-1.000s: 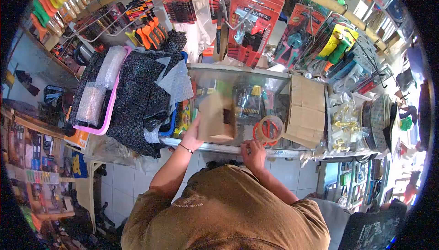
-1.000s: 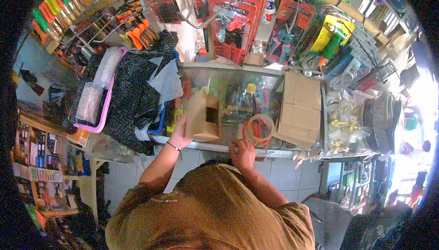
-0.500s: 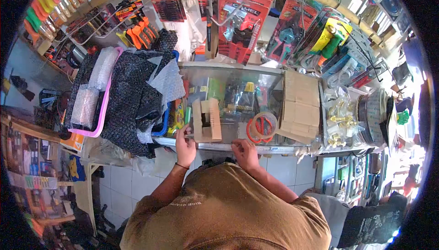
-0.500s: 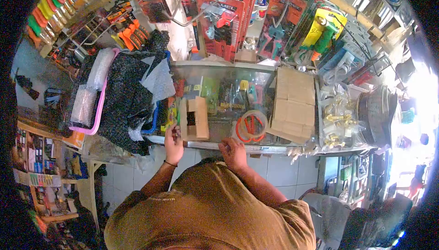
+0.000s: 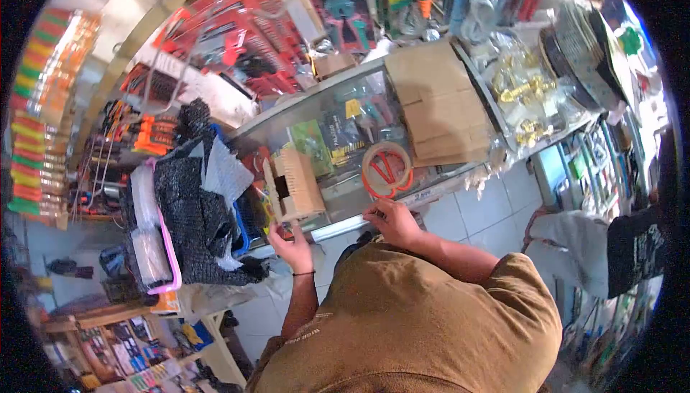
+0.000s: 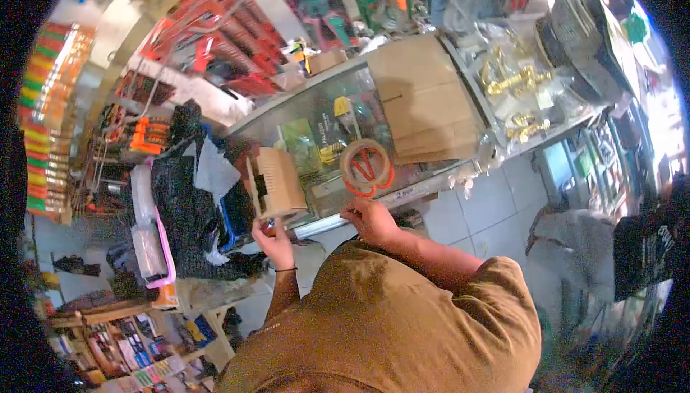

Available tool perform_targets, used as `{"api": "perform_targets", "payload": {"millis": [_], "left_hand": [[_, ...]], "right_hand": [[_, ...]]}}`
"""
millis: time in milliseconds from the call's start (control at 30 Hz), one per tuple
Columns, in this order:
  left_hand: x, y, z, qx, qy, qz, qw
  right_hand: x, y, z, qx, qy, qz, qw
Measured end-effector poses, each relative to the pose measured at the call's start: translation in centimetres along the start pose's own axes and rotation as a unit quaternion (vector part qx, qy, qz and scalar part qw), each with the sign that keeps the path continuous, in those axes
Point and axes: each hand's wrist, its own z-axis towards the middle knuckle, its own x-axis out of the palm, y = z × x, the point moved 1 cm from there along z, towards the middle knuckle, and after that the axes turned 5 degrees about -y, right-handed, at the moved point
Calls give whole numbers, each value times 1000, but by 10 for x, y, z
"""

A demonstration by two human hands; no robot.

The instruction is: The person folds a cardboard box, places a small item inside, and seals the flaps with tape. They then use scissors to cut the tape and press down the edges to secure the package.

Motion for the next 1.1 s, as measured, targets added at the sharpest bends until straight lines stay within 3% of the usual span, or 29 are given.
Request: {"api": "perform_targets", "payload": {"millis": [33,100,167,233,333,433,500,567,767,867,900,967,1100], "left_hand": [[2,-3,4,-39,-15,-3,999],[4,-7,-2,-3,-42,64,997],[3,-3,-10,97,-64,114,987],[3,-32,-26,108,-41,115,987],[10,-67,-37,275,115,26,954],[31,-100,-38,251,218,-44,942],[49,-128,-26,301,232,-71,922],[61,-149,-18,354,316,-137,870],[92,-189,-34,324,402,-163,841],[96,-191,-47,274,431,-188,839],[96,-191,-46,275,432,-188,838],[90,-189,-45,317,495,-164,792],[83,-183,-38,327,529,-152,768]], "right_hand": [[-4,-1,0,20,-6,12,1000],[-15,2,-2,48,-13,37,998],[-31,9,-1,66,-28,56,996],[-45,12,-2,69,-63,61,994],[-72,18,-4,29,-98,84,991],[-96,17,-2,-40,-187,65,979],[-116,16,0,-17,-215,44,976],[-127,11,2,-36,-253,36,966],[-142,8,-4,-87,-346,-18,934],[-142,-7,-11,-52,-391,11,919],[-141,-12,-11,-51,-392,11,918],[-141,-23,-11,-8,-493,95,865],[-173,-19,-8,-3,-522,1,853]]}}
